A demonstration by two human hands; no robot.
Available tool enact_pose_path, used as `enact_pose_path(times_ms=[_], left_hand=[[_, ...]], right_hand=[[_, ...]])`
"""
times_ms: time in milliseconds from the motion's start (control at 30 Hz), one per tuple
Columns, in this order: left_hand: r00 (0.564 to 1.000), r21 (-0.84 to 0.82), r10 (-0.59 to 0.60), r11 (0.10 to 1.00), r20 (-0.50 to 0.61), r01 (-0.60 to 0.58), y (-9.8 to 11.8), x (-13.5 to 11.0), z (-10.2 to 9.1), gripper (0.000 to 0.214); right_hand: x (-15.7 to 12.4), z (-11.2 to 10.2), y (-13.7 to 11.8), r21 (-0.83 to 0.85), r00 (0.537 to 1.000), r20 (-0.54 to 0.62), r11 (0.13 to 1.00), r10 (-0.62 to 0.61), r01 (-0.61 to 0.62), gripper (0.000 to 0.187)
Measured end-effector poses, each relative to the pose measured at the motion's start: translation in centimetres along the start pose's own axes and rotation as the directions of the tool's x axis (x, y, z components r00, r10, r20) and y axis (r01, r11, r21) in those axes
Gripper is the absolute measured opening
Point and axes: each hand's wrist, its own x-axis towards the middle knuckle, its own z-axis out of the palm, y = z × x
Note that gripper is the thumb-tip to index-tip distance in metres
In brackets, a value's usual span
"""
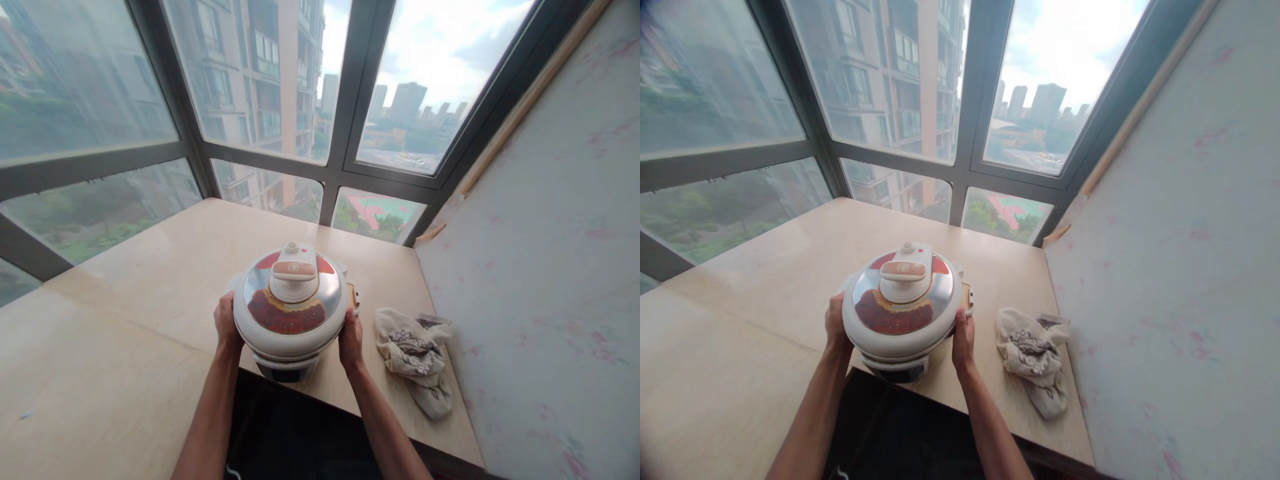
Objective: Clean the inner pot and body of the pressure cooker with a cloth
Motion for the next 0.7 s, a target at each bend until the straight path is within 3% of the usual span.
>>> enact_pose_path(times_ms=[167, 333, 500, 700], left_hand=[[0.998, -0.07, -0.038, 0.997, 0.051, 0.041, -0.6, -3.3, 4.4, 0.029], [0.986, -0.134, -0.038, 0.989, 0.162, 0.06, -1.8, -6.8, 10.1, 0.031], [0.965, -0.149, -0.036, 0.986, 0.258, 0.077, -2.4, -10.3, 15.4, 0.031], [0.948, -0.141, -0.011, 0.988, 0.318, 0.059, -2.5, -13.3, 19.8, 0.031]], right_hand=[[1.4, -3.8, -2.0, -0.009, 0.993, -0.091, 0.997, -0.077, 0.077, 0.059], [2.6, -8.9, -3.7, 0.04, 0.968, -0.249, 0.998, -0.045, 0.057, 0.061], [3.1, -14.1, -5.7, 0.031, 0.924, -0.367, 0.992, -0.106, 0.126, 0.059], [3.4, -18.4, -7.8, -0.045, 0.889, -0.418, 0.982, -0.186, 0.184, 0.058]])
